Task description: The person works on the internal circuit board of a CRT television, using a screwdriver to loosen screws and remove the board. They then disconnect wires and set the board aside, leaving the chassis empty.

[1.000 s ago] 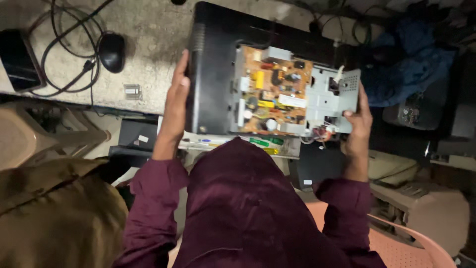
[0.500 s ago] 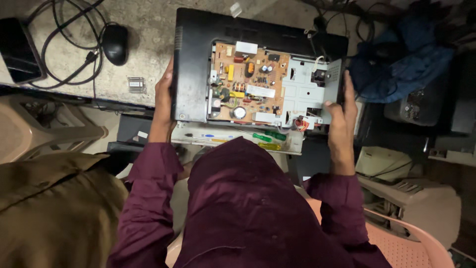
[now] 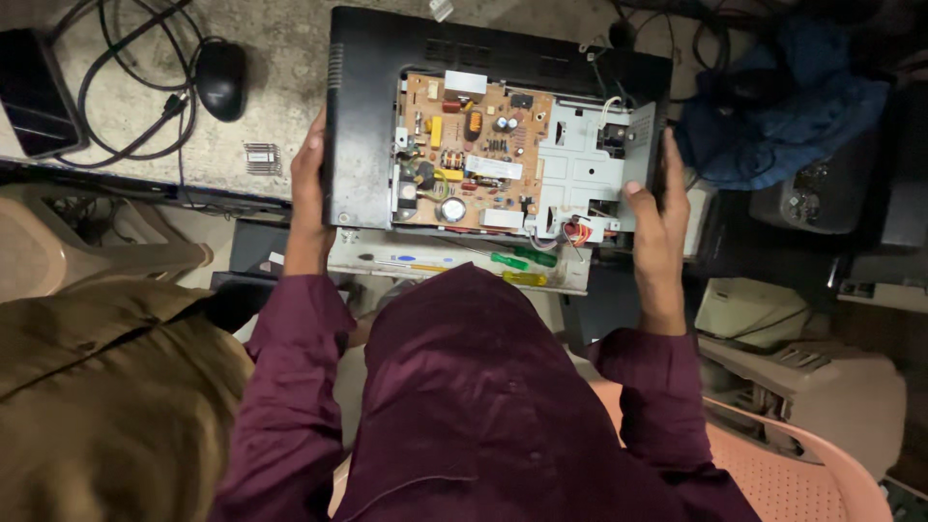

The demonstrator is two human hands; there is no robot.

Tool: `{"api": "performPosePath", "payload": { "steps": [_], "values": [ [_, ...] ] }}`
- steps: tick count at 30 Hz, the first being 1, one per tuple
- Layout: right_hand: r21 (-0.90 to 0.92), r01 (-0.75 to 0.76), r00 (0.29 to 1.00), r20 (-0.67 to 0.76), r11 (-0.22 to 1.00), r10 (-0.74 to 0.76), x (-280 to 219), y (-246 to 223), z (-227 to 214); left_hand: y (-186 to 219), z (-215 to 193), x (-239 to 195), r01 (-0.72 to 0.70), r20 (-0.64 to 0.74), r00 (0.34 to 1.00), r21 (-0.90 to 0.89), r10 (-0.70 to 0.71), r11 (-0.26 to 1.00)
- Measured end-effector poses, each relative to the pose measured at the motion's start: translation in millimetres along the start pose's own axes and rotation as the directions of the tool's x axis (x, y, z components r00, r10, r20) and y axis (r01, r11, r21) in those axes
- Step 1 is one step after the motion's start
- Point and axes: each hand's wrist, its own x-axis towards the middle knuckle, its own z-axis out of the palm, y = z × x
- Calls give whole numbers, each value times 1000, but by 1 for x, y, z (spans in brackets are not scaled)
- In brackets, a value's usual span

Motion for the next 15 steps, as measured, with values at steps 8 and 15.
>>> {"api": "performPosePath", "payload": {
  "steps": [8,15],
  "values": [
    [4,13,1000,-14,1000,-13,-2,14,-3,24,10,-23,-84,15,996,98,83,992],
    [30,1,1000,-9,1000,0,-2,22,-5,31,15,-26,-41,-4,999,133,42,990]
  ]
}}
